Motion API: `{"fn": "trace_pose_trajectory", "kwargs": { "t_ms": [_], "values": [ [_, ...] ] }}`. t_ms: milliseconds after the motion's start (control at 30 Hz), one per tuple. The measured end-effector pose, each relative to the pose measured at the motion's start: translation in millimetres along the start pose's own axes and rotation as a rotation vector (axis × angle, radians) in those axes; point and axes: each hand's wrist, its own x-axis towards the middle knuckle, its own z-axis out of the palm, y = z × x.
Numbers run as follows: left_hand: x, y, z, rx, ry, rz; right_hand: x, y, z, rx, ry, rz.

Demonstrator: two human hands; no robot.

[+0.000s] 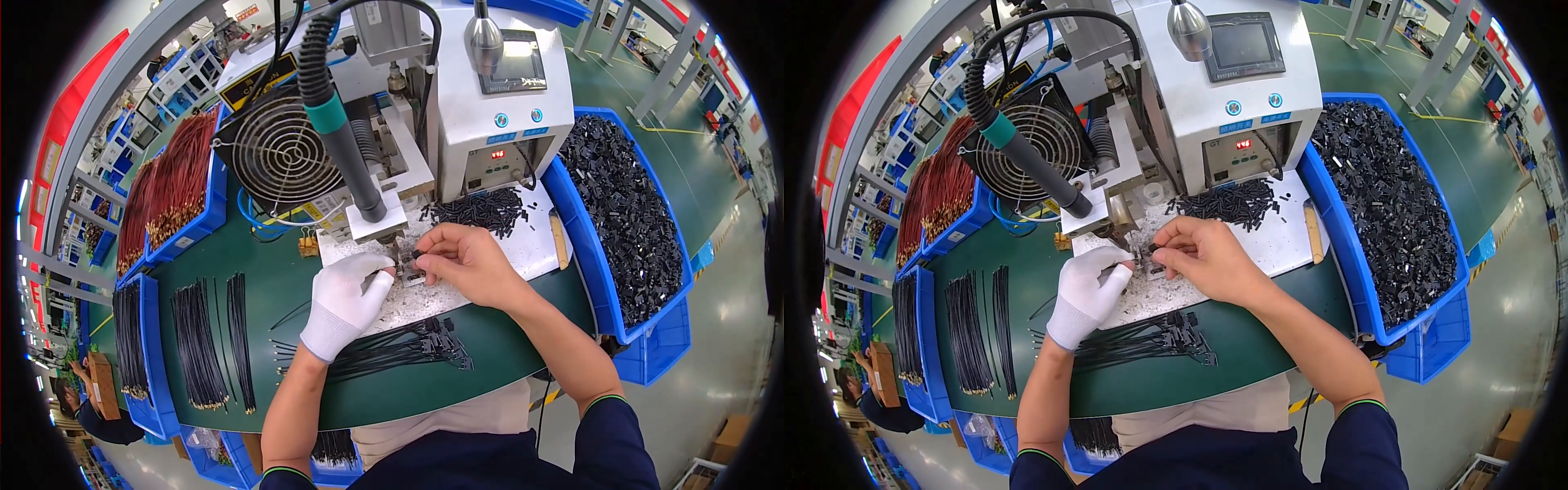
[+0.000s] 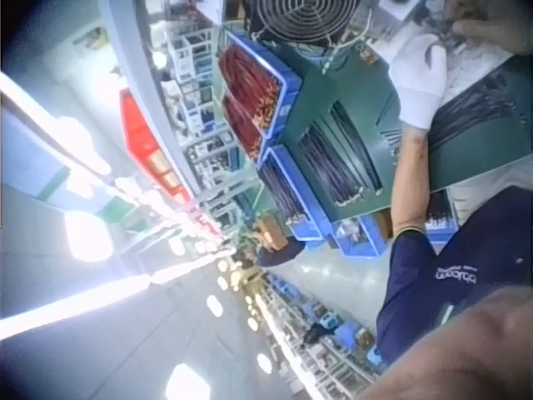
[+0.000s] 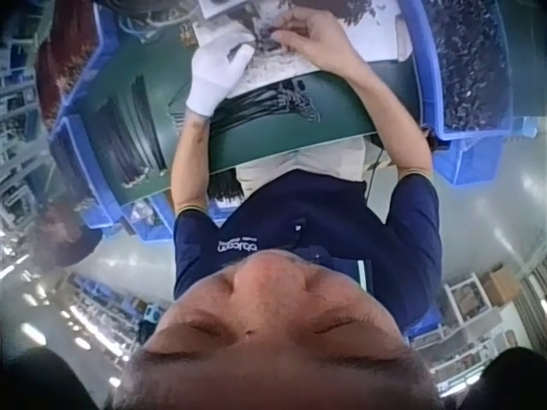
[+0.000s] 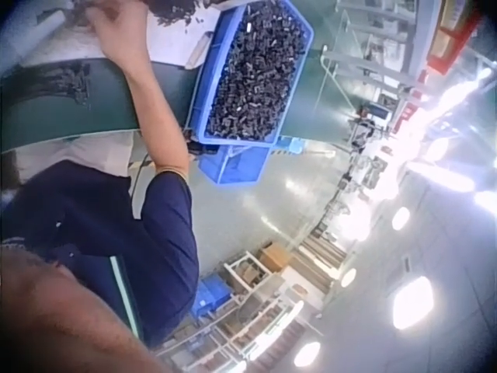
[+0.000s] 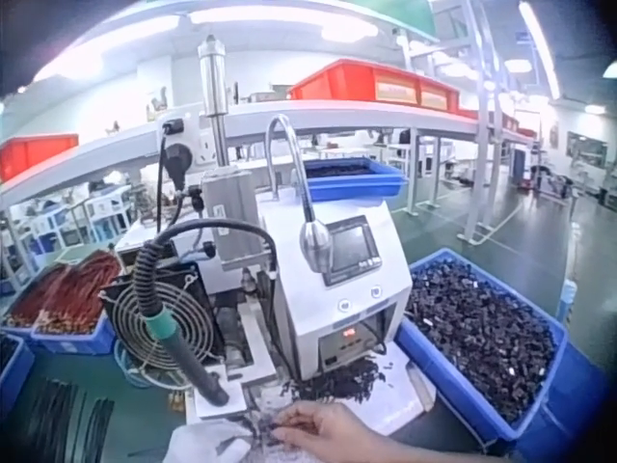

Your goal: The person assembles small electronics components and wire harnesses by hand at an assembly station, using a manual pressing tool to connect plastic clips and connector pins.

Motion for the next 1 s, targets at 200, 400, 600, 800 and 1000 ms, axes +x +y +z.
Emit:
{"fn": "trace_pose_trajectory", "kwargs": {
  "t_ms": [200,400,600,800,1000],
  "values": [
    [3.7,6.0,0.5,0.049,-0.033,-0.033,-2.0,5.0,3.7,-0.27,0.047,-0.189],
    [3.5,2.4,2.0,0.05,-0.029,-0.011,-1.3,2.0,10.1,-0.326,0.051,-0.135],
    [5.5,2.5,4.0,0.051,-0.033,-0.025,-1.8,4.3,11.6,-0.372,0.068,-0.151],
    [6.1,0.2,5.5,-0.004,-0.008,-0.019,-1.1,3.9,11.9,-0.409,0.06,-0.201],
    [7.0,3.8,2.8,0.003,-0.016,-0.025,0.1,5.8,12.4,-0.39,0.057,-0.232]
  ]
}}
